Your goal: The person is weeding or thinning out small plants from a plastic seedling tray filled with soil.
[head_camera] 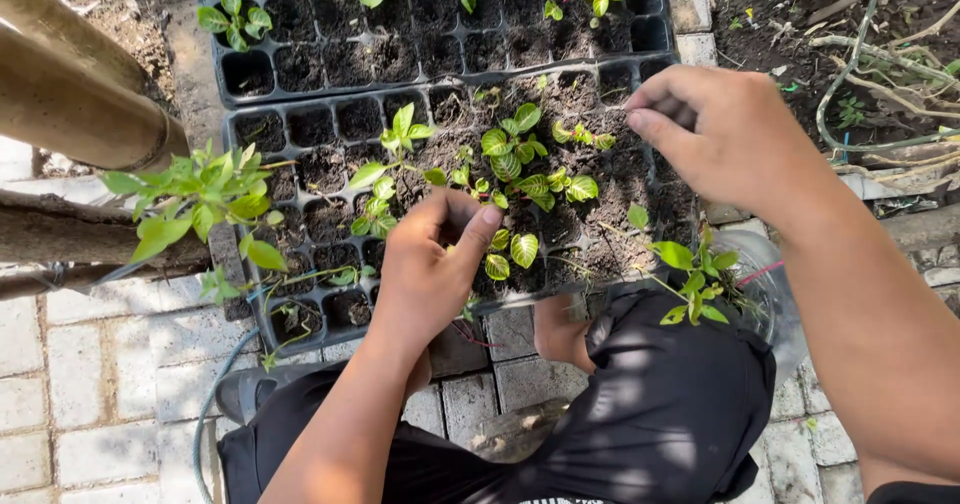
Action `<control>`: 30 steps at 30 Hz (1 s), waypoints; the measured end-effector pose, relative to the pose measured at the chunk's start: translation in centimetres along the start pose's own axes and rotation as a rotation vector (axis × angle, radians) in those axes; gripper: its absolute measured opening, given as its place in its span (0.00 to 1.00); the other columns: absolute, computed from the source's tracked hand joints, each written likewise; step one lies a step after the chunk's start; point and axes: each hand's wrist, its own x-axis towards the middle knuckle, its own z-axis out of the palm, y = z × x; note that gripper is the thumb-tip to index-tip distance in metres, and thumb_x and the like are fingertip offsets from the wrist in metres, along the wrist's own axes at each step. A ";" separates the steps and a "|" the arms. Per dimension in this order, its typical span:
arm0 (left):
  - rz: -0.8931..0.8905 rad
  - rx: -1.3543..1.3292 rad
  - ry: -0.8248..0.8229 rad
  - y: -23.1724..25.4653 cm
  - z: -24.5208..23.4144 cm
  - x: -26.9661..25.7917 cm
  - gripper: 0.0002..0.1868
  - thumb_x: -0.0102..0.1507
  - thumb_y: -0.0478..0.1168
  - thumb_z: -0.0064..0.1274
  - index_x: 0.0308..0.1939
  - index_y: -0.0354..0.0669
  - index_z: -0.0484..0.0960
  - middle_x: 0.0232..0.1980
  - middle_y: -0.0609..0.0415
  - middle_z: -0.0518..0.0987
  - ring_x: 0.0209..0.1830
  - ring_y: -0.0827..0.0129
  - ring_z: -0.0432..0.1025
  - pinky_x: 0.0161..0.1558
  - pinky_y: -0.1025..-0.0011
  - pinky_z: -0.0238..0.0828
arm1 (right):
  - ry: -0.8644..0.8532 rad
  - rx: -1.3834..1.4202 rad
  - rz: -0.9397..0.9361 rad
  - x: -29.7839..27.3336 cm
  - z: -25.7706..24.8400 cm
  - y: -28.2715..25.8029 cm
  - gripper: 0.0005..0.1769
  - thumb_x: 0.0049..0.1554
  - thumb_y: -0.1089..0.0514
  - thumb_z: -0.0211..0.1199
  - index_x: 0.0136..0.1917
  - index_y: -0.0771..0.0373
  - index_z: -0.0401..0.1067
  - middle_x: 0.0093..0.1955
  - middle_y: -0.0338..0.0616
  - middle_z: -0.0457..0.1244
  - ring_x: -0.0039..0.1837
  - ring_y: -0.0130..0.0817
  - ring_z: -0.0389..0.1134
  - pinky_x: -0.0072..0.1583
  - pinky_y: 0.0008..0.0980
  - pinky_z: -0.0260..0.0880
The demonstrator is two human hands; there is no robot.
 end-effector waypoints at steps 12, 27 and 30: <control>0.276 0.491 -0.146 0.0 2.8 2.6 0.15 0.66 0.42 0.56 0.55 0.41 0.80 0.41 0.54 0.81 0.36 0.65 0.76 0.40 0.67 0.72 | 0.122 -0.025 0.005 8.8 8.8 12.8 0.04 0.58 0.68 0.68 0.48 0.68 0.79 0.43 0.48 0.66 0.40 0.38 0.65 0.44 0.37 0.68; 0.310 0.478 -0.119 -0.3 4.0 4.7 0.11 0.65 0.41 0.58 0.49 0.43 0.83 0.39 0.53 0.82 0.32 0.63 0.75 0.35 0.66 0.71 | 0.270 -0.149 -0.215 14.6 13.0 18.5 0.07 0.56 0.70 0.69 0.49 0.66 0.81 0.48 0.51 0.68 0.49 0.50 0.68 0.53 0.45 0.70; 0.316 0.462 -0.121 -0.3 3.8 4.6 0.10 0.65 0.41 0.57 0.48 0.42 0.83 0.41 0.53 0.83 0.33 0.62 0.75 0.36 0.66 0.72 | 0.224 -0.078 -0.078 13.3 10.3 16.8 0.07 0.59 0.69 0.71 0.51 0.65 0.82 0.48 0.51 0.69 0.47 0.44 0.69 0.51 0.42 0.73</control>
